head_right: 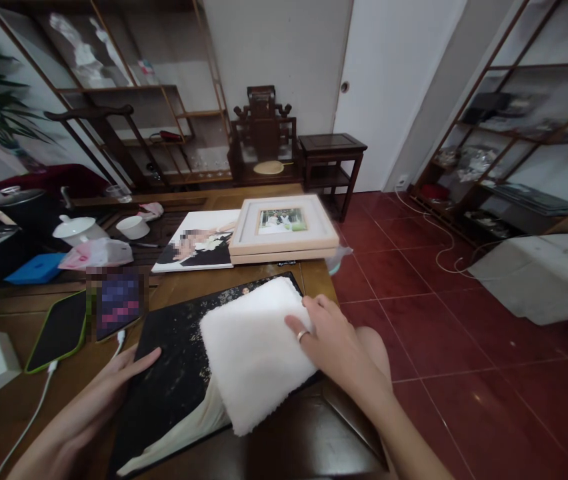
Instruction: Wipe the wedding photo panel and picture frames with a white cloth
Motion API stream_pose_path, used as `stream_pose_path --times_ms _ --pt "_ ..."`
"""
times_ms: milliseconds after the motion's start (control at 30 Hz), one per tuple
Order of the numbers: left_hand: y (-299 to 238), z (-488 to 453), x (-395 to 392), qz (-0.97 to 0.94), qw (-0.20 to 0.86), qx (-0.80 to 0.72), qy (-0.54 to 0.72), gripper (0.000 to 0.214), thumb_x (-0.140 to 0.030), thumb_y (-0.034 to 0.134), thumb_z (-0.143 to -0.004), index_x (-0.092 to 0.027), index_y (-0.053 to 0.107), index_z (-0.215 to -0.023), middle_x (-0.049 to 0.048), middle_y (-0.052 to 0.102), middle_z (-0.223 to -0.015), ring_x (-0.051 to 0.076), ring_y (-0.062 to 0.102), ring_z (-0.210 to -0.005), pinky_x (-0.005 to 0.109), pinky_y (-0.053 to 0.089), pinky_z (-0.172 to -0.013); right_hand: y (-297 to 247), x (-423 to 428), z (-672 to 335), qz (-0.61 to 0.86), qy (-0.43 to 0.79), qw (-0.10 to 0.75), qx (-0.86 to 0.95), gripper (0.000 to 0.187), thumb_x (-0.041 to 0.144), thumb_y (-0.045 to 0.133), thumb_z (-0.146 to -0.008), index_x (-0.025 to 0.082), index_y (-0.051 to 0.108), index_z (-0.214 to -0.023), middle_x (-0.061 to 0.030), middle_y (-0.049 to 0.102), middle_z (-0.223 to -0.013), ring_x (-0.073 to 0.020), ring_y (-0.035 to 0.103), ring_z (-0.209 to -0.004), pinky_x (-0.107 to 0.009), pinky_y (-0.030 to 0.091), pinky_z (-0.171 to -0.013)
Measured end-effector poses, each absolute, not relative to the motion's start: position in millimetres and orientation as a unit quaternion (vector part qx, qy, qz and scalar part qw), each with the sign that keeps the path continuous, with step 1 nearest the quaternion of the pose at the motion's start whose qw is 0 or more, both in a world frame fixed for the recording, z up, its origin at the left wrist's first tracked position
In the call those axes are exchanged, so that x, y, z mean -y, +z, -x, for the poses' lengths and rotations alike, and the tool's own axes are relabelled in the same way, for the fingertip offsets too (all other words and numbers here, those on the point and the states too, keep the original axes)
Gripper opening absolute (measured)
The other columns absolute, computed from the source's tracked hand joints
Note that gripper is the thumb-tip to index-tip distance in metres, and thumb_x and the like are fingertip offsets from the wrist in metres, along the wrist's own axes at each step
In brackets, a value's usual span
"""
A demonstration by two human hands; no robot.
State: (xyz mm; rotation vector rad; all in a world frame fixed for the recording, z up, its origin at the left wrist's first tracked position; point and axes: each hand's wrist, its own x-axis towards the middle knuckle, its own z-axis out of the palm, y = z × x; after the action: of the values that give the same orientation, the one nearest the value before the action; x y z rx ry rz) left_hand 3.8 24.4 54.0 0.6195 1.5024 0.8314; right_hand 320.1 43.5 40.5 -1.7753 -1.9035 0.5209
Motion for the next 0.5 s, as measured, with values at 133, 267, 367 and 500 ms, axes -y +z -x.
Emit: stream_pose_path --times_ms 133,267,367,500 --pt "54.2 -3.7 -25.2 -0.270 0.606 -0.655 0.363 0.049 -0.030 0.076 -0.067 -0.018 0.064 -0.113 0.0090 0.071 -0.106 0.025 0.069 -0.090 0.030 0.053 -0.079 45.7 -36.2 -316.2 0.650 0.190 0.198 0.709 0.015 0.034 0.046 -0.086 0.022 0.051 -0.079 -0.0062 0.055 -0.086 -0.0240 0.055 -0.081 -0.032 0.040 -0.065" --pt "52.8 3.1 -29.1 -0.287 0.610 -0.664 0.324 0.052 -0.036 0.075 -0.070 -0.018 0.061 -0.116 0.0092 0.071 -0.108 0.024 0.068 -0.093 0.029 0.053 -0.078 59.1 -40.8 -313.1 0.581 0.224 0.272 0.734 0.020 0.024 0.050 -0.079 0.022 0.036 -0.064 0.0004 0.047 -0.069 -0.0164 0.047 -0.064 -0.028 0.035 -0.059" --pt "51.8 9.2 -33.6 -0.307 0.629 -0.646 0.304 0.055 -0.038 0.074 -0.069 -0.019 0.060 -0.119 0.0098 0.069 -0.111 0.025 0.067 -0.096 0.031 0.052 -0.080 58.3 -44.5 -314.2 0.561 0.250 0.362 0.701 0.024 0.022 0.054 -0.073 0.022 0.032 -0.063 0.0017 0.043 -0.070 -0.0149 0.043 -0.063 -0.026 0.034 -0.059" --pt "50.4 13.2 -38.3 -0.322 0.637 -0.633 0.299 0.055 -0.038 0.075 -0.068 -0.019 0.060 -0.117 0.0109 0.069 -0.112 0.027 0.066 -0.099 0.035 0.051 -0.085 40.9 -47.7 -319.3 0.580 0.344 0.431 0.599 0.020 0.029 0.058 -0.071 0.023 0.039 -0.069 0.0027 0.045 -0.071 -0.0146 0.044 -0.063 -0.025 0.034 -0.057"
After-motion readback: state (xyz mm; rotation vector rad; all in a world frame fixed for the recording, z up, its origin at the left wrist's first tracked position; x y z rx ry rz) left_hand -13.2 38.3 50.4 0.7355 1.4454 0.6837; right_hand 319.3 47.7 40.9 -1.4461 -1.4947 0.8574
